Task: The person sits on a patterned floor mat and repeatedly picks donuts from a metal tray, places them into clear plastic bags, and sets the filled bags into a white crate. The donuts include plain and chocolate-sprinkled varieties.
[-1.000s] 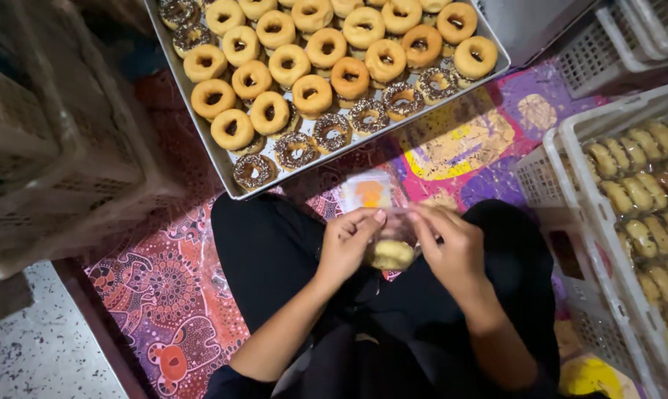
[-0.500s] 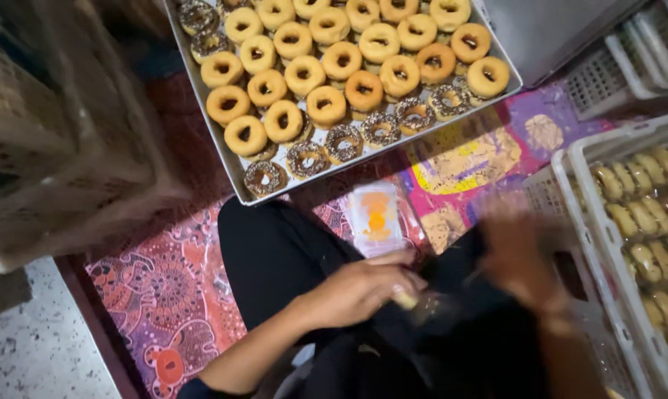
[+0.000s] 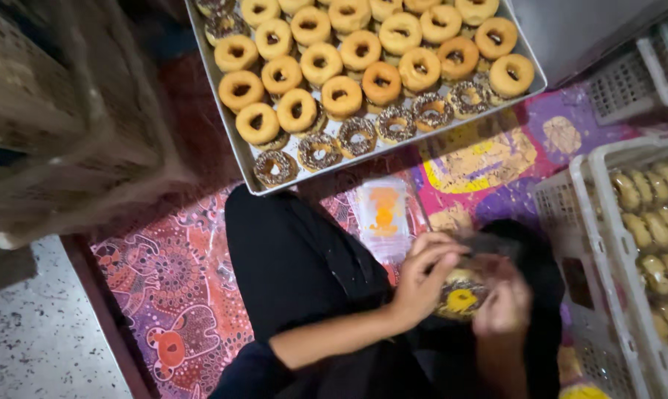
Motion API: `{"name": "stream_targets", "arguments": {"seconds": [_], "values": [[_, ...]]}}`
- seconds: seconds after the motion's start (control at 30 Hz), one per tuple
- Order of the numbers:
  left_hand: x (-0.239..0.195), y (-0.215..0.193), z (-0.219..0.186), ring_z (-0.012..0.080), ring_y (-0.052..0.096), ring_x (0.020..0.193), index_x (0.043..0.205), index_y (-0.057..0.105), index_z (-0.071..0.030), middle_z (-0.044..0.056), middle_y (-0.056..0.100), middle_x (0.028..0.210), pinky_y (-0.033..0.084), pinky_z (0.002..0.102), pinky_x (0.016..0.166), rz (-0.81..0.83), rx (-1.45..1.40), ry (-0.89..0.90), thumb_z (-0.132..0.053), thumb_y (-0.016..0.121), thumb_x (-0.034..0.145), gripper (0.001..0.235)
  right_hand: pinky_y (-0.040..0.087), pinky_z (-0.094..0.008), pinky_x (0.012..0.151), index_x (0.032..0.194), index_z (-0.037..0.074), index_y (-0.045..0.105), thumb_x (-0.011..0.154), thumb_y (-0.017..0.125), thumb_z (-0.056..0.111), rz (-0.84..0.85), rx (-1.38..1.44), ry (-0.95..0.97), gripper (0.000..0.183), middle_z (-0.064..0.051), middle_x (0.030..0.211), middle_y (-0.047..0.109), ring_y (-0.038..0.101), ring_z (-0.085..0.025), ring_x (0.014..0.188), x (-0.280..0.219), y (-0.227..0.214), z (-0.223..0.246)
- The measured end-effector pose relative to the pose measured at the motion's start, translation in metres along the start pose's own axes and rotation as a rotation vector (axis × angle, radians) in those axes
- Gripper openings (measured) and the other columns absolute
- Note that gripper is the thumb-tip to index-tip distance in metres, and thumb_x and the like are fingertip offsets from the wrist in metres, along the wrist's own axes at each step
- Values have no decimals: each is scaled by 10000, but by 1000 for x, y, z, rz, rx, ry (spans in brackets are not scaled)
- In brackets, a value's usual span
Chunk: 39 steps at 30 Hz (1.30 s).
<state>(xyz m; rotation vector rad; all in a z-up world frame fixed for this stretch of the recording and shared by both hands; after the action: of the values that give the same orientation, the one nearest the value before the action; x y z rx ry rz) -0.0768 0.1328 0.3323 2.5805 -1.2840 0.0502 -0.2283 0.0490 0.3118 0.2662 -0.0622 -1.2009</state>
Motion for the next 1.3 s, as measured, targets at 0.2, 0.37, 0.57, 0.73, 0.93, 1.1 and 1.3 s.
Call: {"name": "stream_targets", "arguments": {"seconds": [0.2,0.37,0.57,0.73,0.93,1.1,1.3], "values": [[-18,49,53,255,693,973,1063,697,-42,99,728,1031,532,346,867,259,169,-4,-197,666,1034,160,501,-269,927,1053,-12,727,1017,696,150,-284,-752,-20,168,-64,1005,730,659,-152,953,-30,-128,13],[-61,61,116,212,721,713,1047,761,-79,100,773,905,544,340,642,469,286,-366,-277,772,931,229,481,-283,868,1057,-28,757,982,741,158,-403,-717,316,201,-124,959,719,640,-184,919,-76,-159,-27],[-58,51,160,149,568,617,1297,668,-70,51,754,921,462,313,574,595,-91,-718,-232,734,959,381,531,-321,890,1368,27,553,860,744,179,-227,-436,379,564,-101,1219,667,651,-184,1084,-33,-137,-38],[22,-21,167,118,603,971,1450,547,-84,101,688,1251,520,271,855,312,-49,-206,-130,709,1009,473,536,-338,1039,1437,-24,413,874,790,10,236,-418,-147,678,-127,1314,599,613,-203,1224,99,-83,-91],[92,-104,210,367,429,1394,1522,386,-236,100,439,1546,356,662,1085,533,1378,-235,-410,747,888,750,541,-450,782,1242,-52,541,733,860,126,201,-951,-411,627,-224,1025,641,643,-336,947,228,-33,-184],[95,-139,235,431,237,1539,1662,201,-302,119,229,1694,234,783,1121,694,1587,-519,-522,827,777,1107,515,-496,1058,1235,25,641,1022,574,317,242,-1428,-767,367,-281,1327,634,610,-420,1171,203,51,-208],[89,-140,253,365,32,1584,1644,118,-246,119,112,1715,90,700,1196,632,1384,-571,-439,906,733,1220,571,-429,901,1091,134,743,783,746,585,744,-1665,189,546,-96,1052,805,755,-285,998,175,74,-270]]}}
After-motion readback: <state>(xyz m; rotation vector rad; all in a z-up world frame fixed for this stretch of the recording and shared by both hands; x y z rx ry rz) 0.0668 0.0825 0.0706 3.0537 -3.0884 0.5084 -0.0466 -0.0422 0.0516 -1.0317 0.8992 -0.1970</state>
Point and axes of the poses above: each hand's wrist, its own x-axis towards the middle knuckle, its own y-axis out of the palm, z = x × y, the point moved 5 cm from there along x, towards the middle knuckle
